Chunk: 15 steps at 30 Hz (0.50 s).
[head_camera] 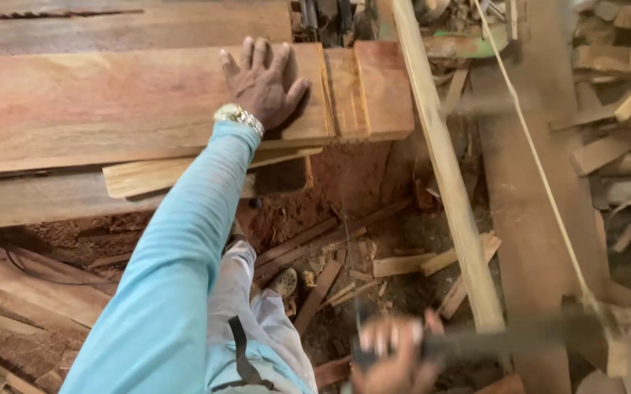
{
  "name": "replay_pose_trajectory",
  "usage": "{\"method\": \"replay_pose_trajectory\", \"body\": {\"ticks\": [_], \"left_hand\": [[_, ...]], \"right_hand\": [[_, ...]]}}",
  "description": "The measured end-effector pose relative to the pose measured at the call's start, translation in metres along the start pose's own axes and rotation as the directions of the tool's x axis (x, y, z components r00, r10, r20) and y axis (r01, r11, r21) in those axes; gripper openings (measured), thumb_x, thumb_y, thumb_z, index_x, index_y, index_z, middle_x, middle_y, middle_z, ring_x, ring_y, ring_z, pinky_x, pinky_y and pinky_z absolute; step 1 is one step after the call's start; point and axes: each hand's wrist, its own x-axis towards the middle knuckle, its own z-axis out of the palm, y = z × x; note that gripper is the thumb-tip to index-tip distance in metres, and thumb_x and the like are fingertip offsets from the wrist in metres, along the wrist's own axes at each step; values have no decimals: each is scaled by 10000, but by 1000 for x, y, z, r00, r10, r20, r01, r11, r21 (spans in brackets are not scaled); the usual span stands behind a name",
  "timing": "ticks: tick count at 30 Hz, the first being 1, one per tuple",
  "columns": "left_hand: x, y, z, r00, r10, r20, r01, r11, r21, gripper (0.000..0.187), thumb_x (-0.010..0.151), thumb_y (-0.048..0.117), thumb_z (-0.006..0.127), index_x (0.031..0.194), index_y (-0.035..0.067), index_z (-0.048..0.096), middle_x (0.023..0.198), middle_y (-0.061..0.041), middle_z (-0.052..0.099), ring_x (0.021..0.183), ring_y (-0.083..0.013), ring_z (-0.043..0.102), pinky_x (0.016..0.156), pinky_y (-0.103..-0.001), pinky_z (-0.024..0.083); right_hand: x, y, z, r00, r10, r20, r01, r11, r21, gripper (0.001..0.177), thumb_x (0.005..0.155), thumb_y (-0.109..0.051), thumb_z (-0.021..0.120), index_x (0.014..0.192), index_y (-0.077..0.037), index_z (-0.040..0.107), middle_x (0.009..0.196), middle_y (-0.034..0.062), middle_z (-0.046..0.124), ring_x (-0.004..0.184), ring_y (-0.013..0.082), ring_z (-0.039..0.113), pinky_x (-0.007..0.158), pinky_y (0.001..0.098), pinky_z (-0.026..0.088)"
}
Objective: Sawing multiple parallel decorative notches into a wooden plank using a bow saw.
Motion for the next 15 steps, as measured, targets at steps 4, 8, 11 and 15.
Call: {"method": "replay_pose_trajectory", "body": {"ticks": [4, 8, 11, 15], "left_hand": [[-7, 5, -22, 1000, 14, 0, -14, 999, 29, 770, 1022, 683, 352, 1619, 198, 319, 1653, -280, 259, 1535, -452, 216, 1181, -722, 44], [-3, 6, -13, 999, -31, 30, 29, 997, 73, 785, 985, 713, 339, 1611, 242, 294, 1654, -243, 251, 1528, -428, 214, 1186, -697, 50], [-1, 1, -17, 999, -24, 27, 22, 998, 63, 790, 982, 735, 333, 1601, 245, 292, 1663, -214, 230, 1543, -399, 189, 1191, -703, 29], [-1, 7, -20, 999, -11, 40, 10, 999, 40, 774, 1000, 711, 337, 1611, 237, 309, 1678, -220, 236, 1564, -403, 183, 1208, -691, 49]], "right_hand": [[-1, 23, -14, 994, 33, -103, -34, 999, -13, 294, 1006, -96, 652, 1274, -129, 535, 755, 1, 477, 590, 115, 462, 472, 319, 450], [69, 89, 86, 996, 56, -63, -55, 998, 24, 269, 986, -82, 649, 1225, -127, 535, 774, 13, 502, 578, 126, 443, 480, 329, 439], [88, 88, 126, 996, 13, 83, -29, 979, 201, 132, 1064, -119, 556, 1184, -145, 510, 772, 28, 525, 630, 137, 511, 536, 346, 499], [50, 41, 71, 995, -11, 101, -6, 986, 169, 216, 1077, -98, 576, 1284, -132, 525, 779, 17, 514, 628, 120, 480, 523, 338, 478]]}}
